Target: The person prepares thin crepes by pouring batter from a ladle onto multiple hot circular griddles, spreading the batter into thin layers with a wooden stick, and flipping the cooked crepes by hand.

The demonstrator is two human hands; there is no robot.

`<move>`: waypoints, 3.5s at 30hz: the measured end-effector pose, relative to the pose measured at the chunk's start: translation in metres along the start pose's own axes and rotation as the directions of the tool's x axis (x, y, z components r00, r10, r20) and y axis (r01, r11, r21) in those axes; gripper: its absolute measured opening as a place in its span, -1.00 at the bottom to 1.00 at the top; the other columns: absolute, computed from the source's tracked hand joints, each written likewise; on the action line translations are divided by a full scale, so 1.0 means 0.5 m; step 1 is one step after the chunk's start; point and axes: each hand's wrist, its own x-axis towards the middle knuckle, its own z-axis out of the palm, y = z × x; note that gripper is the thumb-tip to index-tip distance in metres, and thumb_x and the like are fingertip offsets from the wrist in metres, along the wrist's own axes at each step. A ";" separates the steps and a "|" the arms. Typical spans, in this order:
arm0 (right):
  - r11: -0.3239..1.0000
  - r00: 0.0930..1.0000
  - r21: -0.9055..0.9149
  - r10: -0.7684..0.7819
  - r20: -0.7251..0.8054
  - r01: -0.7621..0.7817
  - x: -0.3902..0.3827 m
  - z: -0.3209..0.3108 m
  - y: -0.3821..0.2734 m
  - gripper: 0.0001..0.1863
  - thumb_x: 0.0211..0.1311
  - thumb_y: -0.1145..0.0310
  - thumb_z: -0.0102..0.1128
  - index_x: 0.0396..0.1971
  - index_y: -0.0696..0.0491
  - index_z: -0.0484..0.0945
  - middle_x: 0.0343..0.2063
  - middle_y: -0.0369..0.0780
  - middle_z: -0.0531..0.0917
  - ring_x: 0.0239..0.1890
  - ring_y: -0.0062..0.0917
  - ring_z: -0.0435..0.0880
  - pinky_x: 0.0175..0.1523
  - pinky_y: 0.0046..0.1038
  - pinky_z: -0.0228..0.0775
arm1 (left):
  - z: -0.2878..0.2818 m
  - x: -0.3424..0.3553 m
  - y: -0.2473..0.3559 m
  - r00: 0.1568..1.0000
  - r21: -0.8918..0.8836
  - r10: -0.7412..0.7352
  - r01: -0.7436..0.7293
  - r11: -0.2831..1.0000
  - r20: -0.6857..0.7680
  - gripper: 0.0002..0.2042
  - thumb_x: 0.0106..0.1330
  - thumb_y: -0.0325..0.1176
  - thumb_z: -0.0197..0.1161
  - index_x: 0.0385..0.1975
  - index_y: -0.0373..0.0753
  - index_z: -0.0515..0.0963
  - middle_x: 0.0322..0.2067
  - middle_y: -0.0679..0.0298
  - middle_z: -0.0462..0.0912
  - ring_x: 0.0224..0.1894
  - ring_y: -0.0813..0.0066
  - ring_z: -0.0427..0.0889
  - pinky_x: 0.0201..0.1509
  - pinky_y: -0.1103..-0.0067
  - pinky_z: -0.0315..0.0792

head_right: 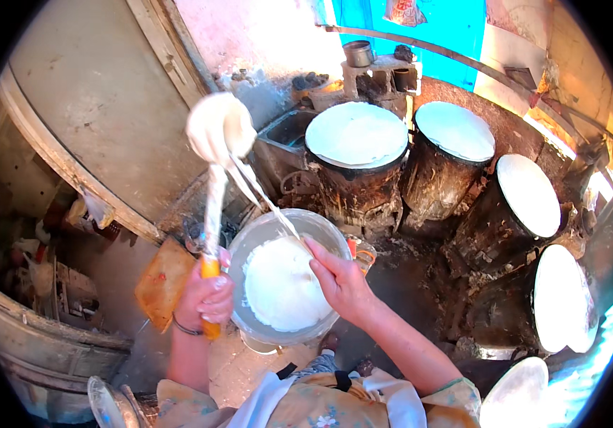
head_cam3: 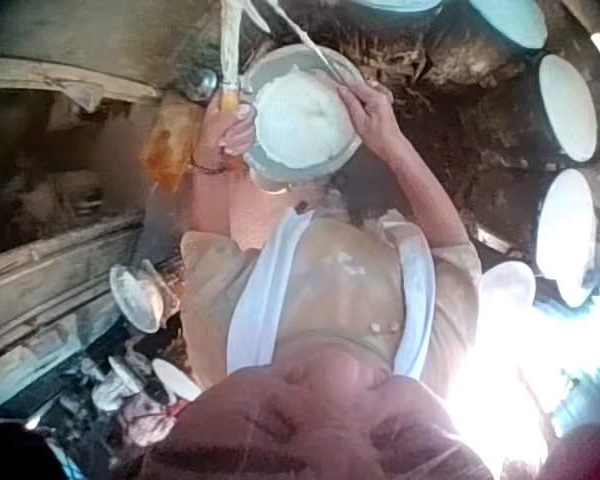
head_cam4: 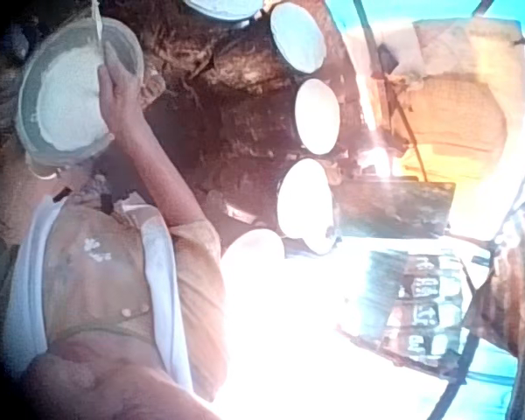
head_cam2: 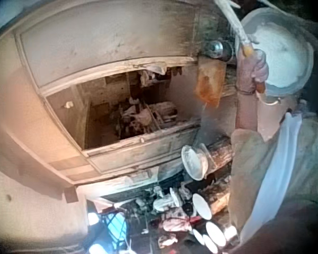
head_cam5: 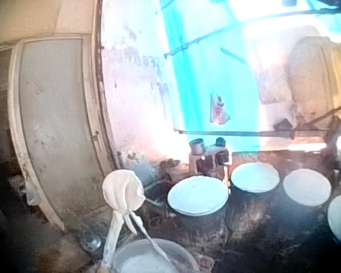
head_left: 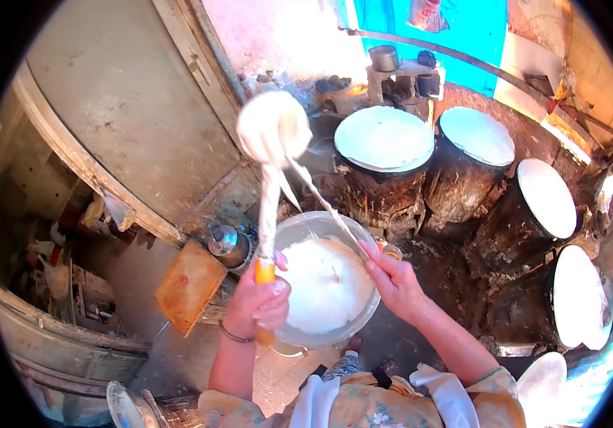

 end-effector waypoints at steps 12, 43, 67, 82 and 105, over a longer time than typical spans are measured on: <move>0.960 0.959 -0.195 0.154 -0.236 -0.202 -0.110 0.058 0.126 -0.59 0.14 0.49 0.08 0.04 0.14 0.38 -0.35 -0.06 0.61 -0.30 -0.61 0.56 -0.19 -0.57 0.37 | -0.151 0.024 -0.102 0.932 -0.879 -0.310 0.299 0.372 0.186 -0.70 0.27 -0.53 -0.09 0.00 -0.16 0.24 -0.72 0.45 0.20 -0.80 0.81 0.18 -0.77 0.84 0.13; 0.733 -0.412 0.141 -0.204 -0.888 -0.665 -0.877 -0.135 -0.053 -0.72 0.04 0.54 0.18 -0.18 0.17 0.53 -0.46 -0.14 0.63 -0.43 -0.60 0.60 -0.29 -0.59 0.41 | 0.660 0.164 -0.658 -0.236 0.868 -0.912 0.455 0.200 0.334 -0.55 0.35 -0.13 -0.05 0.16 0.00 -0.01 -0.60 0.37 0.20 -0.70 0.75 0.17 -0.64 0.76 0.19; 0.967 -0.967 0.248 0.116 -0.224 0.059 -1.053 -0.184 0.031 -0.74 0.08 0.45 0.16 -0.21 0.21 0.52 -0.44 -0.20 0.62 -0.48 -0.65 0.56 -0.39 -0.63 0.39 | 0.787 0.161 -1.376 -0.268 0.207 -0.684 -0.823 0.528 0.678 -0.68 0.22 -0.38 -0.03 0.00 -0.14 0.38 -0.13 -0.01 0.47 -0.04 0.12 0.44 0.00 0.32 0.33; 0.992 -0.936 0.084 0.121 -0.332 0.099 -1.132 -0.358 0.168 -0.70 0.03 0.40 0.22 -0.22 0.21 0.55 -0.38 -0.18 0.63 -0.35 -0.59 0.59 -0.25 -0.57 0.44 | 0.811 0.253 -1.398 -0.450 -0.122 -0.550 -0.838 0.531 0.703 -0.76 0.21 -0.37 -0.02 -0.15 -0.29 0.37 -0.25 0.07 0.41 -0.18 0.20 0.42 -0.09 0.39 0.30; 0.799 -0.638 0.588 0.390 -0.664 -0.124 -1.260 -0.421 0.102 -0.70 -0.02 0.38 0.30 -0.25 0.18 0.58 -0.50 -0.30 0.61 -0.44 -0.72 0.52 -0.37 -0.66 0.35 | 0.744 0.260 -0.925 0.034 0.904 -0.966 0.345 0.251 0.255 -0.49 0.27 -0.41 0.04 0.19 0.08 0.04 -0.65 0.42 0.24 -0.79 0.72 0.20 -0.83 0.78 0.11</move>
